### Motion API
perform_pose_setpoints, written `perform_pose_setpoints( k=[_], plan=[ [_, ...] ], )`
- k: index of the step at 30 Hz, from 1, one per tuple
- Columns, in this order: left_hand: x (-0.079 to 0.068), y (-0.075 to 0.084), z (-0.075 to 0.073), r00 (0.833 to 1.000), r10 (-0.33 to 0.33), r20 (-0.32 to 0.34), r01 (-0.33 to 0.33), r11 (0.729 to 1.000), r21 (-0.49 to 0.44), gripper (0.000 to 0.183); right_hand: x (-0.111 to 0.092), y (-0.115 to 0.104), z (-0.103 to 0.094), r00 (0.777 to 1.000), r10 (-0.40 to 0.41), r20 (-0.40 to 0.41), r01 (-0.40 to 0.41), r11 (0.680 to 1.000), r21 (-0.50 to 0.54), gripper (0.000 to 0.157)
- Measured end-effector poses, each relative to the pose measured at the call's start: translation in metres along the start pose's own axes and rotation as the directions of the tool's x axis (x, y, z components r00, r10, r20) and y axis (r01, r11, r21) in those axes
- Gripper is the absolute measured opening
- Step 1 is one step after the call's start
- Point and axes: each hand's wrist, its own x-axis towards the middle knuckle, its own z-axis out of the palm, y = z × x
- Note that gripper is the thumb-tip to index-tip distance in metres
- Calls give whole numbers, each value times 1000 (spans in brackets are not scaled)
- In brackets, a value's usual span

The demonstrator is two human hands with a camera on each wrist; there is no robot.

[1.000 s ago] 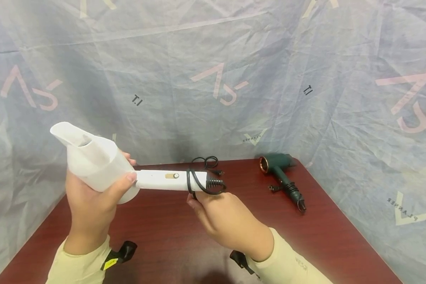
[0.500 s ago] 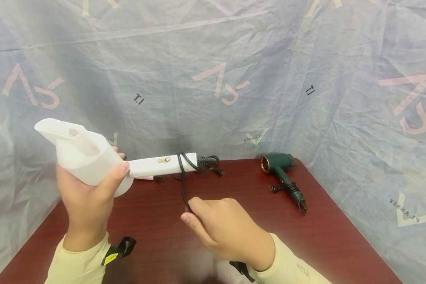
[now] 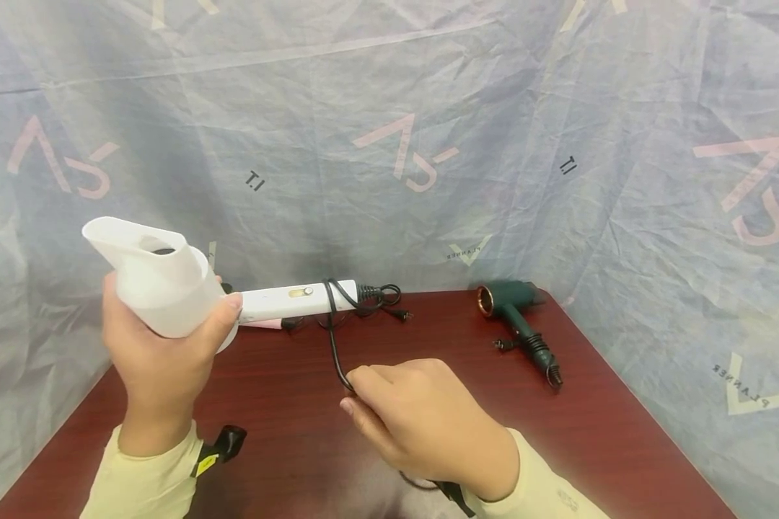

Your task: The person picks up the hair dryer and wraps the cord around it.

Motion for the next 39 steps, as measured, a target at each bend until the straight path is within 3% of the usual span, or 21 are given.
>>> perform_pose_setpoints(
  k=[4, 9, 14, 24, 32, 39],
  plan=[
    [-3, -3, -1, 999, 8, 47, -11, 998, 69, 79, 0, 3, -6, 999, -17, -32, 15, 999, -44, 20],
    [-5, -5, -2, 987, 23, 158, -42, 992, 118, 77, -3, 8, -9, 998, -38, -56, 32, 993, -112, 25],
    [-8, -7, -1, 966, 22, 256, -75, 978, 196, 74, -4, 12, -14, 997, -31, -77, 20, 991, -134, 27],
    [-9, -7, -1, 911, 34, 410, -142, 961, 236, 72, 0, 19, -21, 994, -34, -105, 25, 996, -85, 26],
    [-9, -7, -3, 860, 33, 508, -166, 961, 219, 75, -2, 27, -24, 994, -20, -108, 21, 1000, 4, 8],
    [-7, -4, -4, 851, 67, 521, -139, 985, 99, 71, -1, 27, -27, 990, -13, -143, 22, 998, 61, 6]
  ],
)
